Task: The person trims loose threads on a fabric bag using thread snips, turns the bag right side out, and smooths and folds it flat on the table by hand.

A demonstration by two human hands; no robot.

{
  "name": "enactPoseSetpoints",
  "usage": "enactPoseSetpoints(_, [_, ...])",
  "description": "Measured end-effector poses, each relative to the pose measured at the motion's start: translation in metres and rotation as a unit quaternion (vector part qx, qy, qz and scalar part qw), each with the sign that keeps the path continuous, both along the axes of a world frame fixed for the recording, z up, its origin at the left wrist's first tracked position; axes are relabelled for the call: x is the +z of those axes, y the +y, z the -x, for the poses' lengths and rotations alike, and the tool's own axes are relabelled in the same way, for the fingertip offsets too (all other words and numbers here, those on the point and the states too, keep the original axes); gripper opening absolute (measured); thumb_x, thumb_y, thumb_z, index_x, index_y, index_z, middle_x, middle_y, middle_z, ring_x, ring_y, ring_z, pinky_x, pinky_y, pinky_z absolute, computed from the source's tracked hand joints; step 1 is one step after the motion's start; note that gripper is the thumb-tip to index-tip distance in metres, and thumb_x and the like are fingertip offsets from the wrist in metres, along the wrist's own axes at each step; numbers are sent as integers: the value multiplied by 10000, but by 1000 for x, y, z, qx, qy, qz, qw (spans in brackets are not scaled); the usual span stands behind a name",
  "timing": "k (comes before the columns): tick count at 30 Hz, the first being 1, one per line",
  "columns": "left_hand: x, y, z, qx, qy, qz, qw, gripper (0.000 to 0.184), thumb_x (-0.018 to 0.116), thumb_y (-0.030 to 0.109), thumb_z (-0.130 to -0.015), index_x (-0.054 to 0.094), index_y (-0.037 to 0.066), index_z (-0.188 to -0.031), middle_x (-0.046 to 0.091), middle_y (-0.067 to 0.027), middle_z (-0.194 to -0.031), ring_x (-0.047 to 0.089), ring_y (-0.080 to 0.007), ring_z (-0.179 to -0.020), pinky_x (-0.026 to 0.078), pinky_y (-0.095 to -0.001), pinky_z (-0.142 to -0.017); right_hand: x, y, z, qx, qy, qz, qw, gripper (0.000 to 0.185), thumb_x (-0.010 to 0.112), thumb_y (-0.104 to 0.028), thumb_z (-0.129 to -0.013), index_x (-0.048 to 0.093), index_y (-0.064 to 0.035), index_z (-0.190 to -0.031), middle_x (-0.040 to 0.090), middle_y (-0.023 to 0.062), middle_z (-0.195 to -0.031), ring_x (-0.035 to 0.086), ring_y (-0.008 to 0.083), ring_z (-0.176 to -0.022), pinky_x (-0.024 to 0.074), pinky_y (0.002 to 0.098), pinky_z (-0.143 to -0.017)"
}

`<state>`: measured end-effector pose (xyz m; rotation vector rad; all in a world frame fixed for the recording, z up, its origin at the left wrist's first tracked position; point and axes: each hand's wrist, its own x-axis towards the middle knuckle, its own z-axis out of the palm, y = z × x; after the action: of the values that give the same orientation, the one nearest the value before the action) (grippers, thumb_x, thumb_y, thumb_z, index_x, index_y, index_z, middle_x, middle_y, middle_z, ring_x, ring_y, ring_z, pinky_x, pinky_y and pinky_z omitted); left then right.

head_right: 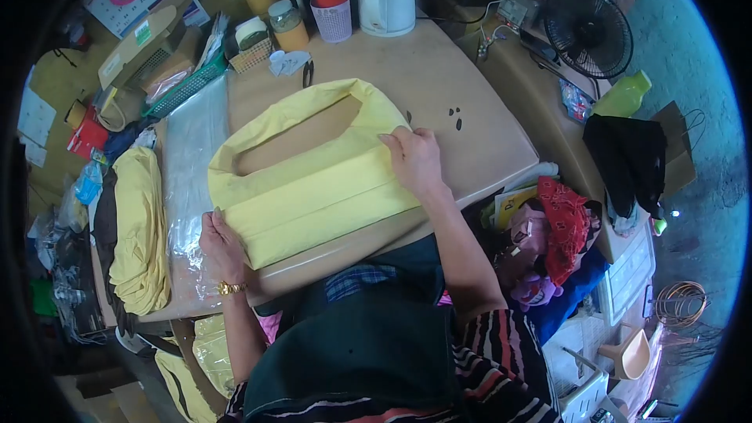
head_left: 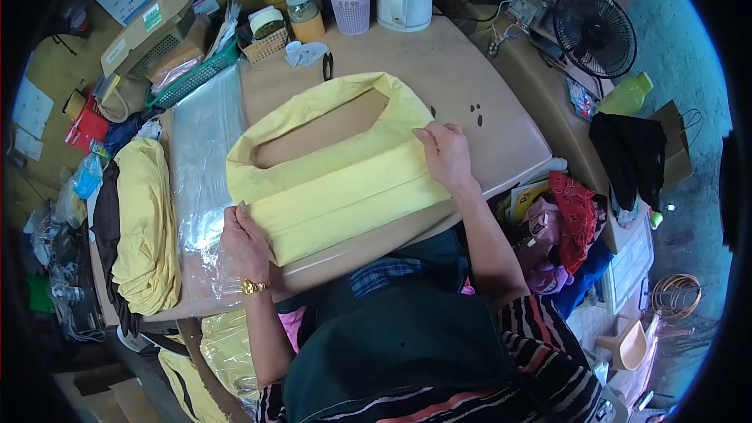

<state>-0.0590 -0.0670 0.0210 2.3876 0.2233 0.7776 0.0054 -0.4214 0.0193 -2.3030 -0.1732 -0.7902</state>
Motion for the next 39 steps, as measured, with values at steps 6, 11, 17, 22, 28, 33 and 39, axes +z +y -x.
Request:
enactPoseSetpoints(6, [-30, 15, -8, 5, 45, -17, 999, 336, 476, 222, -1020, 515, -7, -777, 450, -190, -577, 401, -291, -490, 353, -392, -481, -9, 4, -13, 55, 179, -51, 981, 224, 609, -207, -912, 674, -10, -828, 613, 218, -692, 592, 406, -668, 488, 437, -675])
enactPoseSetpoints(11, [-13, 5, -7, -9, 27, -47, 998, 216, 531, 196, -987, 540, 7, -882, 534, -183, -674, 502, -322, -585, 403, -404, -541, -17, -8, -17, 92, 159, -48, 982, 209, 598, -200, -932, 669, -4, -946, 629, 223, -752, 625, 336, -699, 492, 371, -672])
enactPoseSetpoints(17, [67, -52, -25, -146, -147, -114, 972, 241, 660, 148, -866, 584, 31, -1063, 593, -175, -1054, 555, -352, -998, 402, -463, -888, -22, -46, 7, 4, 37, -264, 964, 187, 617, -136, -913, 607, 16, -1022, 658, 169, -912, 633, 332, -784, 501, 381, -686])
enactPoseSetpoints(22, [51, -189, -66, -377, -57, -144, 913, 223, 667, 242, -860, 624, 47, -958, 627, -152, -985, 599, -350, -940, 457, -465, -814, -13, -29, 70, 15, -51, -24, 998, 170, 652, -103, -854, 607, -31, -1000, 643, 126, -1019, 611, 283, -925, 470, 389, -814])
enactPoseSetpoints(28, [24, -229, -95, -448, 28, -85, 890, 201, 665, 187, -867, 589, 26, -773, 617, -139, -800, 608, -328, -702, 471, -415, -617, -18, 7, 125, 123, 106, 183, 970, 675, 669, -354, -841, 444, 11, -1361, 425, 194, -1448, 348, 317, -1392, 276, 463, -1139])
enactPoseSetpoints(33, [15, -221, -90, -470, -44, -70, 879, 170, 659, 202, -888, 603, 61, -811, 627, -85, -749, 619, -279, -621, 490, -370, -538, -21, -1, 126, 123, 105, 186, 969, 689, 662, -385, -842, 458, 21, -1360, 411, 208, -1459, 338, 318, -1400, 252, 447, -1160])
enactPoseSetpoints(39, [36, -215, -80, -506, -87, -75, 855, 126, 698, 171, -861, 634, 67, -828, 626, -61, -728, 601, -240, -560, 479, -326, -496, -8, -40, 107, 102, 198, -172, 960, 501, 754, -206, -774, 565, -43, -1208, 573, 167, -1239, 503, 318, -1227, 379, 449, -1052])
